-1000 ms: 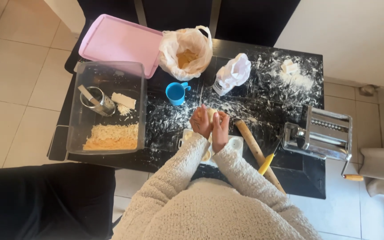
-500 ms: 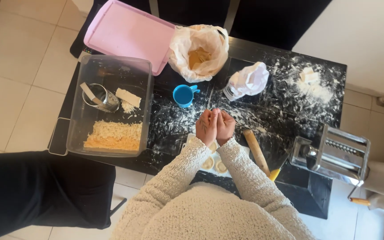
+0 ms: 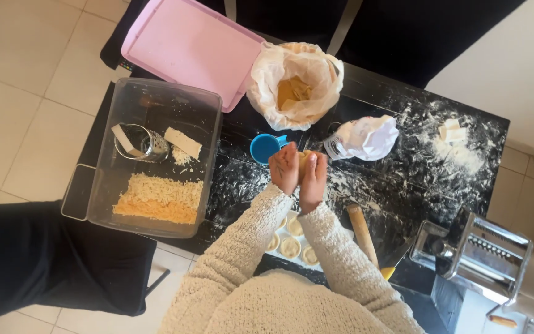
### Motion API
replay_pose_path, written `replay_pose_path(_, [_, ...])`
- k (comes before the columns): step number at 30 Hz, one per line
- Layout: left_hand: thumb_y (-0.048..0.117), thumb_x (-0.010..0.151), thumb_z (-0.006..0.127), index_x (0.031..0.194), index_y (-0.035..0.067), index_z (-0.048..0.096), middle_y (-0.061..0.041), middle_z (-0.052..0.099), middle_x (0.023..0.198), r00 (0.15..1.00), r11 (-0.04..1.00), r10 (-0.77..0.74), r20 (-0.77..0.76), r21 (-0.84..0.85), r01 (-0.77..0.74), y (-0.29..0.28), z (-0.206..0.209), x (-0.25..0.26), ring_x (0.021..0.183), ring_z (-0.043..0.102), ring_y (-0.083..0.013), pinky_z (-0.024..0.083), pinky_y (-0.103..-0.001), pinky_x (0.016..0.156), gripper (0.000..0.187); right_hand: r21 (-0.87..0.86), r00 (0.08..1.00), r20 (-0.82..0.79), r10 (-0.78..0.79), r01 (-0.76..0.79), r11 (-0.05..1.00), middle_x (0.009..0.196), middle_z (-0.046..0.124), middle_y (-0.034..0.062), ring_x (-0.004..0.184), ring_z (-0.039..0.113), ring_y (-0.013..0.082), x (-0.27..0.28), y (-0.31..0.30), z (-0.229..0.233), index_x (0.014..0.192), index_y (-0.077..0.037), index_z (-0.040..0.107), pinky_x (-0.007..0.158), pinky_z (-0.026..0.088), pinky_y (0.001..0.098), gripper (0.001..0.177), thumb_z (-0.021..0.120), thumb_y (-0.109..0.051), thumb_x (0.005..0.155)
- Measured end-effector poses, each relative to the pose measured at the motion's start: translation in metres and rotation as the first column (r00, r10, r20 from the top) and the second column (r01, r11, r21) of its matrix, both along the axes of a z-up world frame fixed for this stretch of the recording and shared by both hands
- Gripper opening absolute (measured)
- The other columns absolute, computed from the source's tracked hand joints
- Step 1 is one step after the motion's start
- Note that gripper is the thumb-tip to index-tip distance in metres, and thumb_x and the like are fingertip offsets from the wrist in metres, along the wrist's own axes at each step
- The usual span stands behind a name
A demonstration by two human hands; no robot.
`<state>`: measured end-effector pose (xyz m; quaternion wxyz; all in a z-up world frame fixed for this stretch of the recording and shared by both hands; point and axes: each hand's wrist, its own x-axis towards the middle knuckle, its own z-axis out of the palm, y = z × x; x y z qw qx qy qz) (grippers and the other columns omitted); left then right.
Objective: Using a rolling pin and knife to prepare dough circles for a recipe.
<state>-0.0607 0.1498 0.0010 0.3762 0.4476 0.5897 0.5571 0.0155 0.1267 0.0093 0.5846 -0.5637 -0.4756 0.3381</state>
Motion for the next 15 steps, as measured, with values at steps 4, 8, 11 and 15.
replay_pose_path(4, [0.028,0.103,0.053,0.078,0.001,0.055,-0.01,0.054,0.064,0.998,0.998,-0.044,0.035,0.04,0.042,0.008,0.015,0.0,0.058,0.053,-0.0183,0.043,-0.035,0.057,0.037,-0.138,0.96,-0.28,-0.003,-0.037,0.99,0.082,0.061,0.0035,0.072,0.053,0.0107,0.013,0.022,-0.03,0.094,-0.004,0.058,0.062,0.043,0.0261,0.033,0.053,-0.031,0.111])
replay_pose_path(8, [0.036,0.106,0.055,0.091,0.004,0.052,-0.01,0.053,0.079,0.996,0.995,-0.086,-0.016,0.053,0.086,0.04,0.016,-0.021,0.071,0.053,-0.0225,0.045,-0.035,0.069,0.036,-0.103,0.995,-0.092,0.04,-0.05,0.993,0.078,0.066,0.0049,0.065,0.057,0.0103,0.018,0.075,0.001,0.086,-0.003,0.062,0.057,0.047,0.0264,0.036,0.069,-0.036,0.099])
replay_pose_path(11, [0.042,0.105,0.057,0.109,0.007,0.052,-0.014,0.057,0.1,0.992,0.992,0.042,-0.119,0.124,-0.027,0.064,0.013,-0.054,0.089,0.06,-0.0281,0.05,-0.038,0.082,0.035,-0.037,0.918,0.397,-0.001,0.017,0.999,0.085,0.073,0.0164,0.076,0.07,0.0283,0.012,0.138,0.031,0.097,-0.002,0.069,0.068,0.054,0.0371,0.045,0.074,-0.046,0.095])
replay_pose_path(15, [0.045,0.1,0.062,0.11,0.005,0.051,-0.017,0.058,0.104,0.924,0.993,0.096,-0.369,0.102,-0.062,0.09,-0.018,-0.078,0.092,0.061,-0.0336,0.05,-0.043,0.083,0.042,-0.151,0.813,0.582,-0.013,0.124,0.981,0.09,0.073,0.0215,0.086,0.072,0.0378,0.001,0.215,-0.016,0.098,0.0,0.066,0.076,0.054,0.0451,0.055,0.077,-0.053,0.091])
